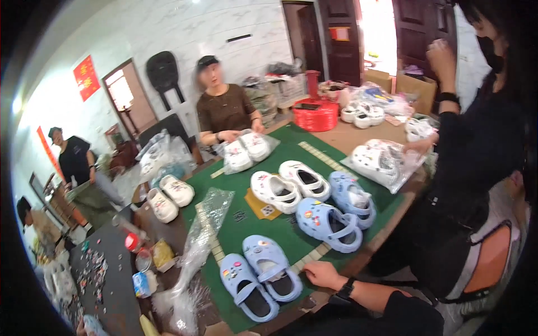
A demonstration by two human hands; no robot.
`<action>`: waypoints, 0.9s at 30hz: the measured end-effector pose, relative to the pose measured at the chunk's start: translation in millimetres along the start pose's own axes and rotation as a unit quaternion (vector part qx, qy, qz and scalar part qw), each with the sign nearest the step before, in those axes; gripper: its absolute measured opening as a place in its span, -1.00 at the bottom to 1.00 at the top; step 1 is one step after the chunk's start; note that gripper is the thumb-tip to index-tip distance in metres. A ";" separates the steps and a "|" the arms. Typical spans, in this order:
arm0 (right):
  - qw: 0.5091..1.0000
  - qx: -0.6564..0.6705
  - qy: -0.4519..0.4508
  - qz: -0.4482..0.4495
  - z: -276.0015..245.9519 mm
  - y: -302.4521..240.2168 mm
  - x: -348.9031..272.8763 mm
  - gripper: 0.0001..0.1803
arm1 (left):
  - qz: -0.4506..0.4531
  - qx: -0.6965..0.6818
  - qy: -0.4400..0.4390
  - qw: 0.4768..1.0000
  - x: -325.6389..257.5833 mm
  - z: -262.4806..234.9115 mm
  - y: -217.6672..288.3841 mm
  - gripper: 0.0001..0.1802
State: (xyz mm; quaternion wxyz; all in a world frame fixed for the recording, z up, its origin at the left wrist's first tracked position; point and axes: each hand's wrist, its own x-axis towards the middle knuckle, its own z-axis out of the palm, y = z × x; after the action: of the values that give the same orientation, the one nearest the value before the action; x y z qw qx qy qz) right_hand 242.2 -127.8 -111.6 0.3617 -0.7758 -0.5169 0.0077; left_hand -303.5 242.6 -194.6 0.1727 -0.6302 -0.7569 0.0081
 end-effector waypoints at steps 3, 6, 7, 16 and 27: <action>0.998 0.049 0.039 -0.019 1.7 1.1 0.7 -0.87 | -0.033 0.001 -0.019 0.999 0.4 12.4 -45.0 -0.72; 0.999 0.030 0.023 0.000 2.7 2.4 -2.0 -0.87 | -0.029 -0.016 -0.040 0.999 9.4 24.1 -40.5 -0.69; 0.999 0.028 0.017 0.001 6.0 2.4 -1.8 -0.86 | -0.030 -0.023 -0.045 0.998 12.2 27.7 -35.6 -0.69; 1.000 0.002 -0.015 0.010 8.6 5.2 -4.7 -0.86 | -0.104 -0.099 0.002 0.990 -18.8 -20.7 -30.6 -0.81; 0.997 0.053 0.048 -0.007 20.6 24.4 -1.7 -0.93 | -0.079 -0.117 -0.130 0.981 -18.1 -82.6 -13.2 -0.78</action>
State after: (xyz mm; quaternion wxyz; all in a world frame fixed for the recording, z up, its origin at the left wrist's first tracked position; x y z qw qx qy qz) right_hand 252.8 -122.8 -141.3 0.4266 -0.7518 -0.5028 -0.0052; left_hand -290.9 205.6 -118.4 -0.0020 -0.5777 -0.8161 -0.0123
